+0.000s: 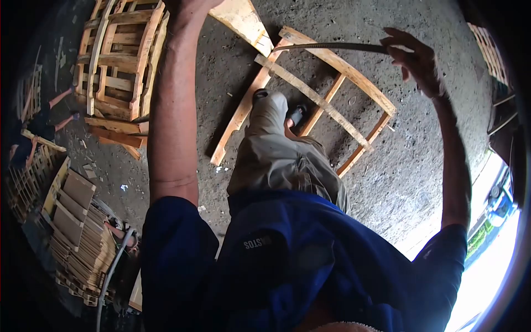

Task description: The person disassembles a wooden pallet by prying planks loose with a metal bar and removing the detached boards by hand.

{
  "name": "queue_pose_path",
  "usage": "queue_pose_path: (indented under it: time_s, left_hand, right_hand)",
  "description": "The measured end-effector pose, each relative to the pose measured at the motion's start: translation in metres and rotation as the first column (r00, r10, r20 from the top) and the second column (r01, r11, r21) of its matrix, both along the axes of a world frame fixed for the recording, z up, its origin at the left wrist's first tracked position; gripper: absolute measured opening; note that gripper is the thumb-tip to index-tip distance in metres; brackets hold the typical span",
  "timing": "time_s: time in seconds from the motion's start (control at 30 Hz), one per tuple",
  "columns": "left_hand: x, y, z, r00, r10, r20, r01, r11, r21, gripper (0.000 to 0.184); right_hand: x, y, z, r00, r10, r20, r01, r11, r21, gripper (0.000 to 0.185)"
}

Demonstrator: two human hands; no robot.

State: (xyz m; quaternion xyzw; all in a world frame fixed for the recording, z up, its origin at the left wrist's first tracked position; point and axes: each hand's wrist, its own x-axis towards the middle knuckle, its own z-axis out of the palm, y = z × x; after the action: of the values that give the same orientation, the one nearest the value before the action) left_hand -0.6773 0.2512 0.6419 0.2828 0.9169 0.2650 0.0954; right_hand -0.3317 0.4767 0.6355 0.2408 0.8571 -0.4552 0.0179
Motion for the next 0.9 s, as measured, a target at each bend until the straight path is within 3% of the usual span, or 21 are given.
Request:
queue_pose_path:
  time_s: [0.07,0.1,0.17,0.2,0.27,0.33,0.37,0.4,0.47,0.5,0.53,0.63,0.67,0.73,0.77,0.8,0.83,0.87,0.9]
  left_hand:
    - [-0.007,-0.003,0.010,0.999,-0.011,0.036,0.013,0.999,-0.048,0.059]
    - [-0.013,-0.005,0.012,0.997,-0.029,0.071,0.036,0.994,-0.103,0.059]
    - [-0.028,-0.010,-0.004,0.999,-0.005,0.036,0.008,0.998,-0.066,0.059]
    - [-0.036,-0.009,-0.002,1.000,0.014,-0.003,-0.014,1.000,-0.027,0.059]
    - [-0.065,-0.009,-0.012,0.999,-0.003,-0.039,0.000,0.997,-0.083,0.058]
    - [-0.101,-0.015,-0.052,0.997,-0.077,-0.013,0.078,0.995,0.054,0.055]
    - [-0.107,-0.017,-0.049,0.993,-0.109,0.051,0.106,0.993,0.052,0.054]
    - [-0.109,-0.019,-0.051,0.981,-0.120,0.151,0.098,0.984,0.146,0.054]
    - [-0.105,-0.020,-0.060,0.993,-0.085,0.083,0.075,0.989,0.124,0.056]
    - [-0.107,-0.026,-0.077,0.997,-0.063,0.053,0.052,0.982,0.183,0.058]
    - [-0.110,-0.033,-0.090,0.999,-0.039,0.024,0.032,0.970,0.242,0.059]
    - [-0.128,-0.092,-0.073,0.994,-0.059,0.092,0.047,0.990,0.131,0.066]
    - [-0.128,-0.115,-0.067,0.994,-0.049,0.102,0.038,0.994,0.102,0.069]
    - [-0.114,-0.176,-0.050,0.993,-0.092,0.079,0.078,0.982,0.170,0.053]
    - [-0.101,-0.206,-0.043,0.978,-0.015,0.210,0.003,0.998,0.056,0.051]
    - [-0.085,-0.240,-0.048,0.953,0.055,0.297,-0.093,0.989,0.117,0.049]
    - [-0.073,-0.277,-0.058,0.970,0.090,0.227,-0.128,0.979,0.156,0.038]
    - [-0.063,-0.315,-0.072,0.972,0.061,0.226,-0.114,0.966,0.231,0.029]
    - [-0.051,-0.347,-0.085,0.972,0.086,0.220,-0.134,0.967,0.215,0.025]
  right_hand:
    - [-0.012,-0.025,0.017,0.991,-0.010,0.134,-0.003,0.995,0.100,0.034]
    - [-0.017,-0.034,0.005,0.989,0.103,-0.107,-0.073,0.964,0.257,0.031]
    - [-0.031,-0.048,0.008,0.989,0.144,0.025,-0.141,0.892,0.429,0.029]
    - [-0.045,-0.059,0.007,0.984,0.166,-0.056,-0.124,0.885,0.449,0.026]
    - [-0.081,-0.071,0.016,0.968,0.248,0.034,-0.235,0.855,0.462,0.027]
    - [-0.126,-0.085,0.015,0.955,0.296,0.030,-0.272,0.829,0.489,0.026]
    - [-0.154,-0.088,0.011,0.951,0.308,0.005,-0.273,0.836,0.476,0.025]
    - [-0.182,-0.088,0.012,0.961,0.241,0.136,-0.276,0.832,0.481,0.022]
    - [-0.237,-0.067,-0.012,0.942,0.335,0.008,-0.266,0.732,0.627,0.018]
    - [-0.273,-0.054,-0.015,0.877,0.467,-0.113,-0.292,0.704,0.647,0.025]
    - [-0.302,-0.068,0.012,0.980,0.182,0.075,-0.196,0.857,0.476,0.034]
    - [-0.351,-0.055,0.005,0.955,0.237,0.180,-0.297,0.736,0.608,0.030]
    - [-0.358,-0.059,0.004,0.960,0.183,0.214,-0.278,0.730,0.625,0.030]
    - [-0.361,-0.050,0.007,0.947,0.138,0.291,-0.290,0.758,0.584,0.032]
    - [-0.359,-0.034,0.000,0.952,0.123,0.282,-0.280,0.725,0.629,0.035]
    - [-0.358,-0.030,0.006,0.954,-0.015,0.300,-0.174,0.785,0.595,0.036]
    - [-0.355,0.013,-0.018,0.968,0.119,0.222,-0.246,0.635,0.732,0.038]
    - [-0.357,0.008,-0.003,0.940,-0.030,0.339,-0.192,0.775,0.602,0.045]
    - [-0.358,0.015,-0.002,0.941,-0.032,0.336,-0.189,0.775,0.603,0.045]
